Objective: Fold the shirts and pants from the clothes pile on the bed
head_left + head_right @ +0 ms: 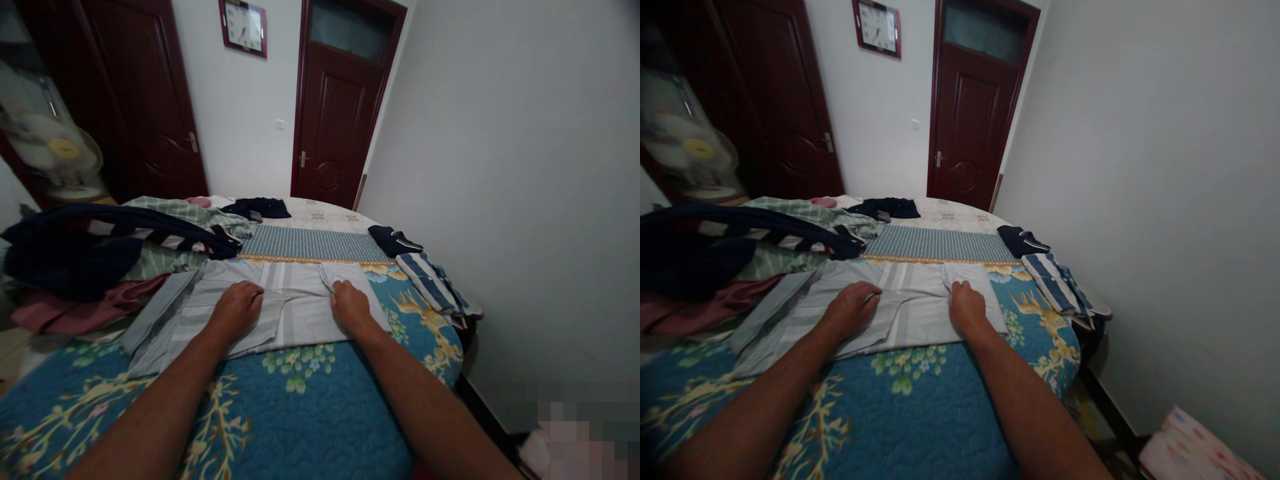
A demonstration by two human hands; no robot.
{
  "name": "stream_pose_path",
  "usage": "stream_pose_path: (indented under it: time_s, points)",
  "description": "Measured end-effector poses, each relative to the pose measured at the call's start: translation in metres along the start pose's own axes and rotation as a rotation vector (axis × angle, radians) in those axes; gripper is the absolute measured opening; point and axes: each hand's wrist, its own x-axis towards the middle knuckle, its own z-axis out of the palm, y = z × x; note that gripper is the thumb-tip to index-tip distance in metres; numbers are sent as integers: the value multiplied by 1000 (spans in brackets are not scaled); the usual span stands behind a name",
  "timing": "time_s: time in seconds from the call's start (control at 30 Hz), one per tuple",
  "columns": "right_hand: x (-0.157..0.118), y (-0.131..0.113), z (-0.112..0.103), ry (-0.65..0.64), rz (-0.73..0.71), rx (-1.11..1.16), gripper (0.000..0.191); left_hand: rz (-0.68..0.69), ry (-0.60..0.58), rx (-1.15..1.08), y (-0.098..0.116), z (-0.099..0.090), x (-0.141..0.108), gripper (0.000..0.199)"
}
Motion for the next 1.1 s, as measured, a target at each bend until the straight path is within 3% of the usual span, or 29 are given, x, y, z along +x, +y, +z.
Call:
stream_pose_path:
  time_s: [0.17, 0.4, 0.53, 0.63, 0.7, 0.77, 0.87, 0.93, 1.1]
  points:
    - [4, -8, -5, 47, 4, 52, 27, 12, 13, 10, 0, 1, -1, 36]
    - [-1, -34, -1, 19, -86, 149, 27, 7, 17, 5, 0, 2, -2, 33]
    - [3, -15, -9, -59, -149, 605, 33, 13, 49, -44, 4, -1, -4, 32]
    - [9, 15, -13, -50, -58, 863, 42, 64, 130, -118, 20, -6, -4, 36]
    - [11, 33, -9, 92, -22, 768, 40, 138, 170, -164, 40, -9, -3, 40]
    - [9, 42, 1, 172, -100, 574, 38, 245, 168, -185, 66, -7, -2, 45]
    - [3, 36, 18, 85, -267, 334, 45, 414, 58, -132, 105, 6, -1, 52]
    - [-2, 27, 27, 14, -299, 247, 52, 451, -50, -71, 122, 18, -3, 56]
    - [-1, 19, 31, -34, -264, 227, 57, 419, -183, 5, 128, 35, -14, 61]
